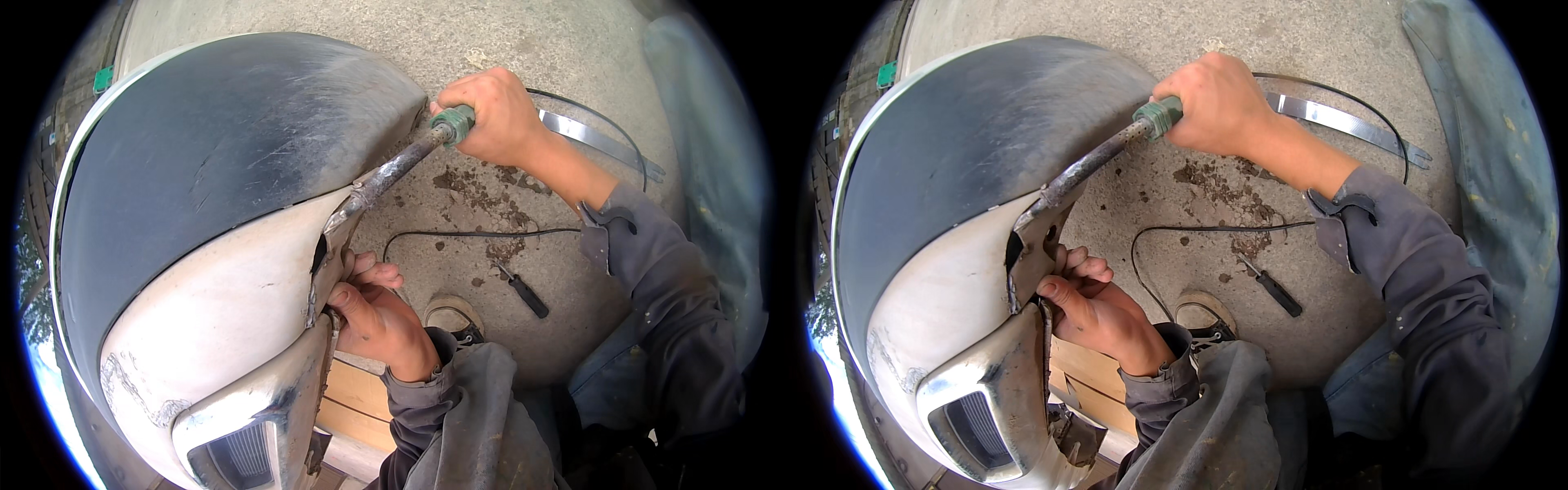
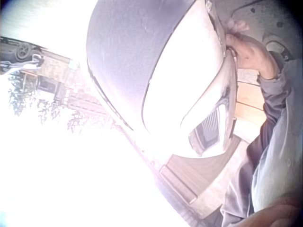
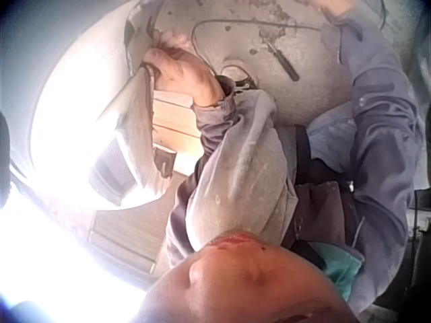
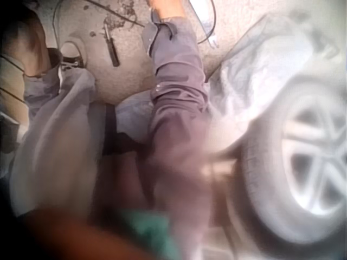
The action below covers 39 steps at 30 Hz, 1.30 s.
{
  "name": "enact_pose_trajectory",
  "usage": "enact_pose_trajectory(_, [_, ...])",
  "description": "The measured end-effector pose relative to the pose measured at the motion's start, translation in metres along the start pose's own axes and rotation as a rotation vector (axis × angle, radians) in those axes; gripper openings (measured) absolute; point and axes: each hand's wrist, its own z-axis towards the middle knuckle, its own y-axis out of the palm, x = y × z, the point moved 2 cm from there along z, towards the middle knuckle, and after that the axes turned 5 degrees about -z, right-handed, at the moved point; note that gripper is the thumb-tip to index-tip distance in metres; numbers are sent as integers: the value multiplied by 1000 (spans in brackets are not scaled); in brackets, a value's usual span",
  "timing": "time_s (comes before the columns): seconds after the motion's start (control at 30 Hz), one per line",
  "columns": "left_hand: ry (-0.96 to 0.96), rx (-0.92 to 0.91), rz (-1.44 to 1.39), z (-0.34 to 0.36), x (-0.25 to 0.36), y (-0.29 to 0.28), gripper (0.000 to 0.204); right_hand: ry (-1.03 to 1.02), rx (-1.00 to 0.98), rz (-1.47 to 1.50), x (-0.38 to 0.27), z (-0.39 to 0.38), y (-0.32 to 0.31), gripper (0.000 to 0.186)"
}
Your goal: The person uses a soldering iron to apply heat and adhesive along the seam of a white car bumper. They hold the bumper steady with one hand while moving the tool along the joint, then briefly pause to inspect the work.
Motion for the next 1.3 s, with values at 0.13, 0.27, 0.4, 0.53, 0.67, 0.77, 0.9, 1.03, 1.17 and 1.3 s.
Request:
enact_pose_trajectory(0.13, [-18, 23, 43, -1, 3, 4, 61, -6, -4, 2, 1, 0, 1, 10])
enact_pose_trajectory(0.27, [-18, 6, 38, -1, 4, 4, 61, -15, -19, 10, 1, -1, 0, 12])
enact_pose_trajectory(0.4, [-20, -6, 36, -1, 4, 3, 61, -8, -30, 10, 1, -1, 0, 10])
enact_pose_trajectory(0.53, [-23, -7, 34, -1, 4, 4, 60, -15, 37, 5, 4, -1, 4, 9])
enact_pose_trajectory(0.67, [-18, -11, 34, -1, 4, 5, 59, -14, 39, -4, 4, 0, 3, 8])
enact_pose_trajectory(0.77, [-17, -20, 25, -1, 5, 4, 58, -36, 71, 2, 5, 0, 3, 8])
enact_pose_trajectory(0.9, [-16, -22, 11, -1, 3, 3, 58, -67, 120, 1, 6, 1, 3, 9])
enact_pose_trajectory(1.03, [-14, -24, 14, -1, 3, 2, 57, -87, 122, -31, 8, 1, 3, 9])
enact_pose_trajectory(1.17, [-16, -15, 20, -1, 3, 4, 57, -98, 132, -64, 7, 1, -1, 9])
enact_pose_trajectory(1.3, [-12, -24, 19, -1, 4, 3, 57, -79, 125, -73, 3, 3, -6, 8])
